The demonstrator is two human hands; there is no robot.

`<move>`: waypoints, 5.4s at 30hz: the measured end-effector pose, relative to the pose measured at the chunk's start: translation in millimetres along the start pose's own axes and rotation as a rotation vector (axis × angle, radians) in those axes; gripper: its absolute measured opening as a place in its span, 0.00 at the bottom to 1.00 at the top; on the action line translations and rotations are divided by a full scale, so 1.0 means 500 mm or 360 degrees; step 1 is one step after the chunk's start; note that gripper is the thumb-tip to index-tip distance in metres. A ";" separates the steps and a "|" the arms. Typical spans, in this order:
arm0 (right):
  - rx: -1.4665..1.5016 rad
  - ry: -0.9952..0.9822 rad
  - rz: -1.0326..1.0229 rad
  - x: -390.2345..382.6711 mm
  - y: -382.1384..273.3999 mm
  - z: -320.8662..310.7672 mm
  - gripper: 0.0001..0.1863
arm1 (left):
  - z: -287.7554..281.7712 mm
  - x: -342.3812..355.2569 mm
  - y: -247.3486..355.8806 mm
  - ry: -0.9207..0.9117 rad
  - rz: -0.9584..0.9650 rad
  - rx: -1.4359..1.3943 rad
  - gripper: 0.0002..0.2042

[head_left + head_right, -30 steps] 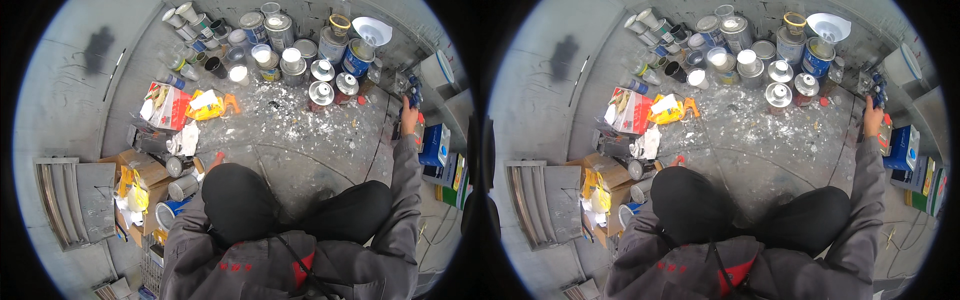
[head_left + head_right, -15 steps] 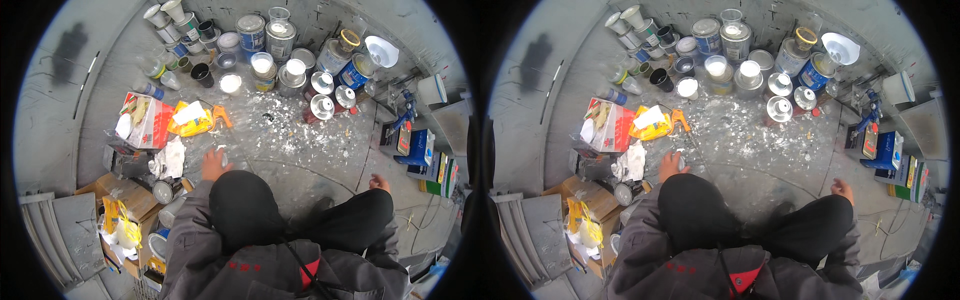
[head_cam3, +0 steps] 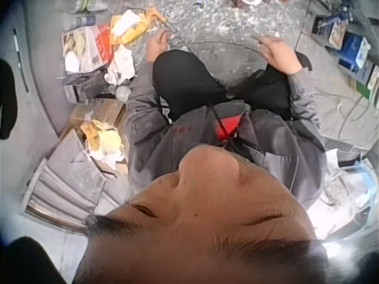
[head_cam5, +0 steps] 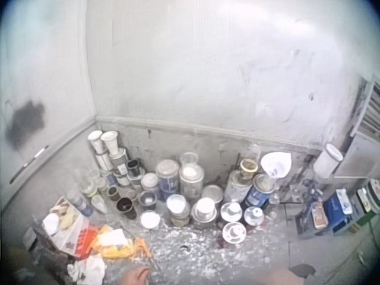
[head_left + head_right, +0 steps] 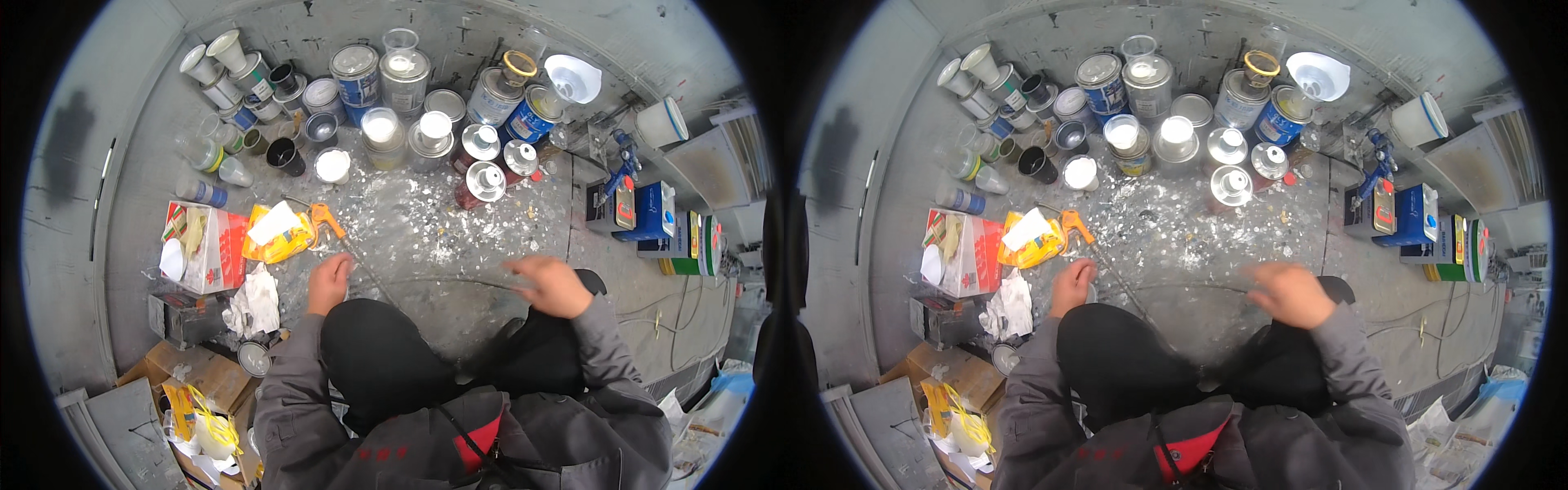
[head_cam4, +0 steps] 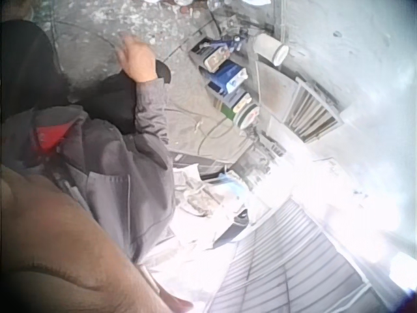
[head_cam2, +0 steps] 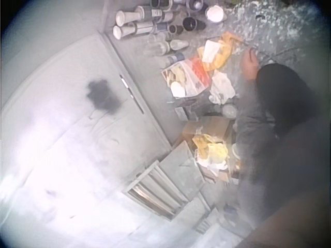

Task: The person mixes white paint in a small container using a metal stirrer, then pours the mixture into a spray gun. Afterward, they wipe a newspaper-covered car part with a cloth.

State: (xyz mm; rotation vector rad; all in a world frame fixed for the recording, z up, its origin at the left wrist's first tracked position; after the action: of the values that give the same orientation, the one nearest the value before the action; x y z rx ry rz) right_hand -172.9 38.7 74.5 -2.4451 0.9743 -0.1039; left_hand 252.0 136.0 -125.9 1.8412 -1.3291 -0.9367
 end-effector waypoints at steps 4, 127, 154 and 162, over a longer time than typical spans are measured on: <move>-0.0034 -0.0480 0.0176 0.012 0.002 0.038 0.21 | 0.062 0.141 0.090 -0.0115 0.0164 -0.0259 0.14; 0.0018 -0.0289 0.0507 -0.129 -0.059 -0.068 0.23 | 0.301 0.536 0.261 0.0184 0.0410 -0.0487 0.42; -0.0120 0.1882 0.0770 -0.267 0.380 -0.539 0.34 | 0.202 0.353 0.591 -0.0088 0.0265 -0.0796 0.36; -0.0193 0.2002 0.0663 -0.216 0.534 -0.610 0.15 | 0.262 0.303 0.939 -0.0198 0.0324 -0.0821 0.33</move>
State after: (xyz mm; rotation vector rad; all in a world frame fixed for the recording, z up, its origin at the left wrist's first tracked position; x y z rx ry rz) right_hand -495.5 -184.1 224.5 -2.0497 1.9662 -1.5817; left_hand -50.2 -143.3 176.3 1.2510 -1.1800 -1.1672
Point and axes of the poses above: each hand's wrist, its own x-axis towards the middle knuckle, its own z-axis out of the palm, y = z × x, the point moved 4 cm from there along x, towards the middle knuckle, and after that the axes turned 1 degree about -x, right-handed, at the moved point
